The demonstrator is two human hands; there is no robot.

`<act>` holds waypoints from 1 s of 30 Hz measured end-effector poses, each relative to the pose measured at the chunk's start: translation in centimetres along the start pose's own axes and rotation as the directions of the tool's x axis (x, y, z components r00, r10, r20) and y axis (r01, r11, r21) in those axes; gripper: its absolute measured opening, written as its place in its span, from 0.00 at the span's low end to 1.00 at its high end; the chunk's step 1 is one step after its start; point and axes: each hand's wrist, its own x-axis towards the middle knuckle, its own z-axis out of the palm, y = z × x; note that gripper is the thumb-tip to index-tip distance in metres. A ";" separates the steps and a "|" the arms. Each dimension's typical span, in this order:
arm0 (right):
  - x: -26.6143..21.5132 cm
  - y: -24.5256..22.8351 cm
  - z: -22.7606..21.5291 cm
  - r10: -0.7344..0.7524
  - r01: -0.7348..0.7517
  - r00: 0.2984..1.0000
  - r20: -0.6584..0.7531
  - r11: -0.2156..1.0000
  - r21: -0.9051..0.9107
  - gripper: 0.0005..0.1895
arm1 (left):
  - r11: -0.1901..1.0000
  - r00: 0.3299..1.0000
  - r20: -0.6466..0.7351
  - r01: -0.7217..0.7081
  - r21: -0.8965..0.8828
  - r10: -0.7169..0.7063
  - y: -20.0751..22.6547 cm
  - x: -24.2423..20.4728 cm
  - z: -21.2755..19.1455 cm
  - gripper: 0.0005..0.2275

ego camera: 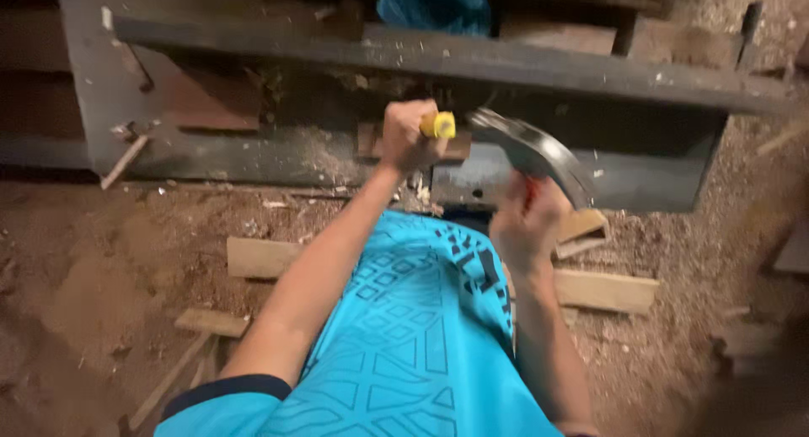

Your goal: The person repeatedly strikes a small wooden block with a hammer while holding a yellow-handled tool against the block. The action is continuous and focused on the same spot on a metal workbench.

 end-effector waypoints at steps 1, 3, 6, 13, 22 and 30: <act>0.6 -0.2 0.1 -0.034 0.037 0.998 -0.056 0.998 0.060 0.13 | 1.000 1.000 0.011 0.016 0.008 -0.016 -0.3 0.4 0.0 0.12; 0.5 -0.7 -0.2 -0.032 0.032 0.999 -0.003 0.999 -0.042 0.13 | 0.997 0.996 0.044 0.074 0.018 -0.075 -0.1 -0.3 0.1 0.14; 0.3 -0.8 -1.3 0.014 0.026 0.990 0.140 0.960 -0.280 0.14 | 0.998 0.995 0.071 0.067 -0.018 -0.066 0.0 -0.9 0.7 0.12; -0.1 0.6 -1.6 -0.042 0.044 0.999 0.027 0.995 -0.091 0.07 | 0.994 0.993 0.059 0.104 0.046 -0.107 -0.3 -0.8 0.8 0.15; 0.9 2.0 -0.7 -0.188 0.174 0.981 -0.039 0.956 -0.237 0.07 | 0.999 0.997 0.066 0.038 0.005 -0.038 -0.1 -0.1 0.0 0.12; 1.0 0.3 -2.9 0.010 0.039 0.977 -0.213 0.974 0.223 0.06 | 0.995 0.997 0.068 -0.026 0.094 0.020 -0.8 -0.3 0.7 0.10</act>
